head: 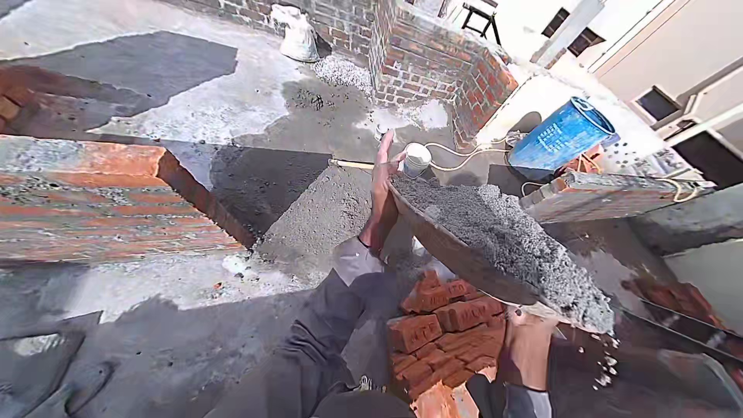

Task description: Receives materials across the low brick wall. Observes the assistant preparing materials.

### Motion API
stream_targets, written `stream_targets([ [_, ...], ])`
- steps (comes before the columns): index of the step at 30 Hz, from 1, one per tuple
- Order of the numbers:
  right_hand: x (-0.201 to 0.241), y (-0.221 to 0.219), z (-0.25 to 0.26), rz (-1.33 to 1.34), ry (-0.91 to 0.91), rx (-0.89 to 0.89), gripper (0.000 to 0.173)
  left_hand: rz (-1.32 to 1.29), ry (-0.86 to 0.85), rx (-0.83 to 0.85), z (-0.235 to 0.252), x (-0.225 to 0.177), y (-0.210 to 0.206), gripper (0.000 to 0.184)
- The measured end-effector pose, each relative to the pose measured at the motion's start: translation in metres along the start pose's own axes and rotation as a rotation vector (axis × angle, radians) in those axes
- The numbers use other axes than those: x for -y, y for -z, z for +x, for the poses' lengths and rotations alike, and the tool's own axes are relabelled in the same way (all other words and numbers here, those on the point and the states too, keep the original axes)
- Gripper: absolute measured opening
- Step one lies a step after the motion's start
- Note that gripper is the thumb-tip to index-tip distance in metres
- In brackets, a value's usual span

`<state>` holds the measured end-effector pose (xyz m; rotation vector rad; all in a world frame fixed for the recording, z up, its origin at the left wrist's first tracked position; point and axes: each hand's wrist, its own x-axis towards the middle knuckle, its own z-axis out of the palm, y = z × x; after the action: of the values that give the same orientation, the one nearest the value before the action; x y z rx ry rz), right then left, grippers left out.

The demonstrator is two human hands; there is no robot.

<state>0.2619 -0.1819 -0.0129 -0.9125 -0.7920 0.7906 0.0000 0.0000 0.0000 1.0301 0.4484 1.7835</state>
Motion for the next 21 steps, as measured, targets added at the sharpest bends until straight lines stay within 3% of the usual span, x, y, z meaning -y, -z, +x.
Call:
stream_targets([
  [1, -0.027, -0.025, 0.028, 0.103, -0.238, -0.237, 0.067, 0.010, 0.111, -0.164, 0.017, 0.022, 0.029, 0.055],
  [2, -0.055, -0.039, 0.048, 0.121, -0.450, -0.360, 0.082, 0.012, 0.227, -0.309, 0.023, 0.045, 0.064, 0.051],
  [4, -0.109, -0.044, 0.060, 0.007, -0.727, -0.382, 0.094, 0.021, 0.373, -0.538, 0.008, 0.089, 0.134, 0.054],
  [6, -0.160, -0.029, 0.027, -0.062, -0.860, -0.374, 0.087, 0.033, 0.466, -0.694, -0.052, 0.119, 0.199, 0.054],
  [7, -0.179, -0.017, 0.003, -0.056, -0.907, -0.410, 0.078, 0.029, 0.485, -0.788, -0.088, 0.133, 0.223, 0.045],
  [9, -0.197, 0.013, -0.050, 0.021, -0.972, -0.481, 0.059, 0.025, 0.512, -0.850, -0.159, 0.143, 0.249, 0.038],
  [11, -0.191, 0.040, -0.083, 0.099, -0.971, -0.498, 0.050, 0.015, 0.573, -0.757, -0.198, 0.139, 0.246, 0.046],
  [14, -0.156, 0.085, -0.120, 0.196, -0.909, -0.522, 0.041, -0.015, 0.690, -0.640, -0.215, 0.133, 0.209, 0.054],
  [17, -0.094, 0.112, -0.159, 0.228, -0.643, -0.527, 0.032, -0.119, 0.747, -0.379, -0.209, 0.132, 0.145, 0.058],
  [19, -0.023, 0.105, -0.185, 0.141, -0.537, -0.469, 0.027, -0.182, 0.727, -0.148, -0.206, 0.130, 0.091, 0.062],
  [20, 0.010, 0.093, -0.184, 0.121, -0.542, -0.604, 0.028, -0.201, 0.696, -0.022, -0.202, 0.126, 0.061, 0.064],
  [21, 0.009, 0.126, -0.206, 0.152, -0.309, -0.415, 0.037, -0.234, 0.657, 0.106, -0.200, 0.119, 0.029, 0.066],
])
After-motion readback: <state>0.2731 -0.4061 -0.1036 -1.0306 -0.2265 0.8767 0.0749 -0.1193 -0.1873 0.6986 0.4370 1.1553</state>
